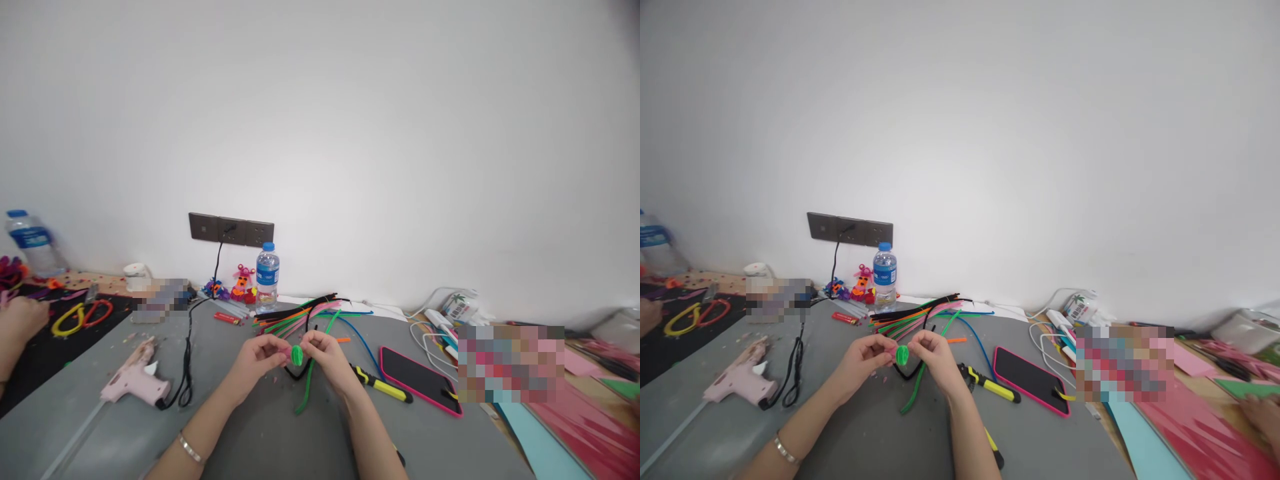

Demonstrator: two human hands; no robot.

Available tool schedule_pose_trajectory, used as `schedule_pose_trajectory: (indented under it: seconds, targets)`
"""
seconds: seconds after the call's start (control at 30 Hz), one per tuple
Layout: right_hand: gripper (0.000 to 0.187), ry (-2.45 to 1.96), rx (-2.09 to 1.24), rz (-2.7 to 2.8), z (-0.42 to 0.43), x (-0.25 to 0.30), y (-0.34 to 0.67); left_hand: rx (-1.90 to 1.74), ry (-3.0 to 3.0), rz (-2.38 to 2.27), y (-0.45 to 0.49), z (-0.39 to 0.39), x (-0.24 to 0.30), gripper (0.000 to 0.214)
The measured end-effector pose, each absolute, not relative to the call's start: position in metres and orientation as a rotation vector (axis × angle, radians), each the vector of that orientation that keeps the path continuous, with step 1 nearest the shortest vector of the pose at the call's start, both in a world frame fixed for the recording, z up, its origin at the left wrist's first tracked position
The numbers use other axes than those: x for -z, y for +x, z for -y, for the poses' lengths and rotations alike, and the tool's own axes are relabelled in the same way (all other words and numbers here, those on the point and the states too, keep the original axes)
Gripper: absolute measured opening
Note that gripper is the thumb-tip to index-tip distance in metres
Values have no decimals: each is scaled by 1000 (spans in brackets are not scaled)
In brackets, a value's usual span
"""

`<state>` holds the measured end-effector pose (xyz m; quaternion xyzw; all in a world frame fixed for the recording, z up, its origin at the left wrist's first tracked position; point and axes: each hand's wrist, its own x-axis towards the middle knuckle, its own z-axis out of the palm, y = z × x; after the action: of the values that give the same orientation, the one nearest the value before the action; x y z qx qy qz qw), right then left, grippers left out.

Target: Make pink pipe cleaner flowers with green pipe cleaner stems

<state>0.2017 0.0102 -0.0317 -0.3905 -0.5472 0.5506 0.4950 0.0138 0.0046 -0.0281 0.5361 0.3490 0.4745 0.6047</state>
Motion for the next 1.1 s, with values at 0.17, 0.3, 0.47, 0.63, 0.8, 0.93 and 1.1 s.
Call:
schedule_pose_trajectory:
  seconds: [0.17, 0.3, 0.47, 0.63, 0.8, 0.93, 1.1]
  targets:
    - [32, -924, -1334, 1334, -9, 30, 200, -1144, 1158, -826, 13, -8, 35, 31]
    - [30, -926, -1341, 1360, -7, 29, 199, -1170, 1127, -846, 12, -10, 35, 33]
    - [31, -934, -1306, 1398, -7, 30, 198, -1188, 1102, -870, 13, -8, 33, 36]
    - [34, -987, -1263, 1440, -10, 38, 196, -1225, 1145, -818, 12, -9, 33, 31]
    - [35, -1008, -1259, 1492, -9, 42, 193, -1271, 1210, -787, 10, -12, 36, 26]
    - [36, -1010, -1263, 1534, -6, 38, 189, -1358, 1248, -828, 10, -15, 37, 26]
    - [38, -953, -1393, 1528, -1, 32, 184, -1431, 1344, -861, 10, -17, 39, 25]
